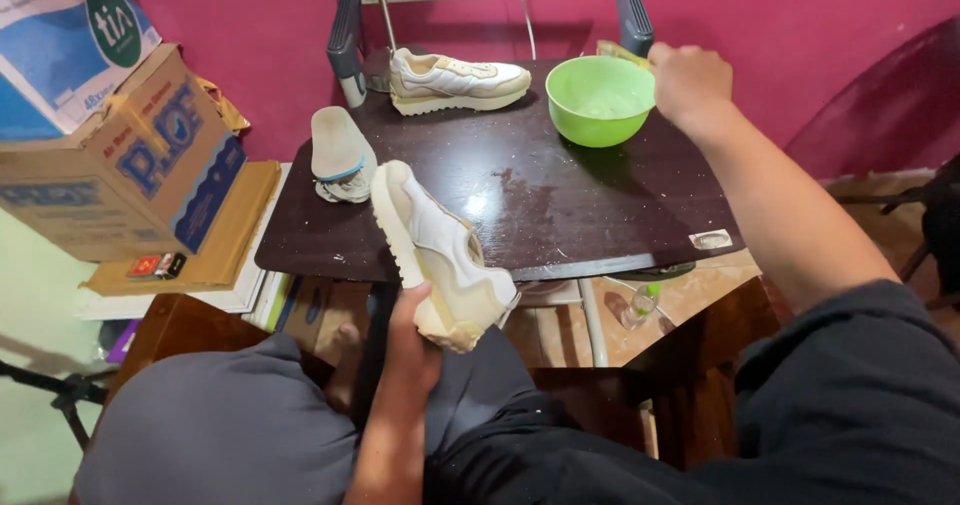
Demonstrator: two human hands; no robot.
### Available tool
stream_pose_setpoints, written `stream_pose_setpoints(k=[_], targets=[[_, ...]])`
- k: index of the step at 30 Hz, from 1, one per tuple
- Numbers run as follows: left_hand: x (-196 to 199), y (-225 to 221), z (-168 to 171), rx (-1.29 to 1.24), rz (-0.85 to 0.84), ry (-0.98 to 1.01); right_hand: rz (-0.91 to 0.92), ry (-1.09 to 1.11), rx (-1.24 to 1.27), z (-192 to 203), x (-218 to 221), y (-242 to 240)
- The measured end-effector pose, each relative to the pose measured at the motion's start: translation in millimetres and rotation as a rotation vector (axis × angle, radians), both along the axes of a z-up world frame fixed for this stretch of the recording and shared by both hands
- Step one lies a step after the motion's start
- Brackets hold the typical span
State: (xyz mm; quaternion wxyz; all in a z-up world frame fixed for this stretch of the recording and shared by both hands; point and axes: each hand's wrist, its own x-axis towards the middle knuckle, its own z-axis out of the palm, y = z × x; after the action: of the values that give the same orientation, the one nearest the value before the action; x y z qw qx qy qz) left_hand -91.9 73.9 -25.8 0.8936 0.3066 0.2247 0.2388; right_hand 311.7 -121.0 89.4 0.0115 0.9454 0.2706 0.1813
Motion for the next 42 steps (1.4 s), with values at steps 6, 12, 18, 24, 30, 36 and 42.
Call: stream_pose_setpoints(k=[6,12,18,24,30,36,42], targets=[[-22.1,-9.3,21.0,0.208,-0.056,0.121,0.043,0.076,0.148,-15.1,-20.6,-31.4],[-20.5,-7.0,24.1,0.212,-0.068,0.22,0.02,0.208,0.403,-33.5,-36.9,-49.9],[-23.8,-6.0,13.9,0.23,-0.11,0.149,0.136,0.17,0.509,-59.0,-25.3,-57.1],[-25.8,-13.4,-12.6,0.147,-0.141,-0.038,0.251,0.259,0.909,-64.4,-53.1,-53.9],[-17.6,-36.3,3.1,0.131,-0.433,-0.249,0.413,0.38,0.886,-67.3,-86.7,-44.2],[-19.9,-36.2,17.5,0.232,-0.492,-0.16,0.787,0.44,0.464,-50.0,-209.5,-45.5],[-46.8,-44.3,-13.2,0.061,-0.403,-0.099,0.721,0.245,0.316,-61.8,-207.8,-36.7]])
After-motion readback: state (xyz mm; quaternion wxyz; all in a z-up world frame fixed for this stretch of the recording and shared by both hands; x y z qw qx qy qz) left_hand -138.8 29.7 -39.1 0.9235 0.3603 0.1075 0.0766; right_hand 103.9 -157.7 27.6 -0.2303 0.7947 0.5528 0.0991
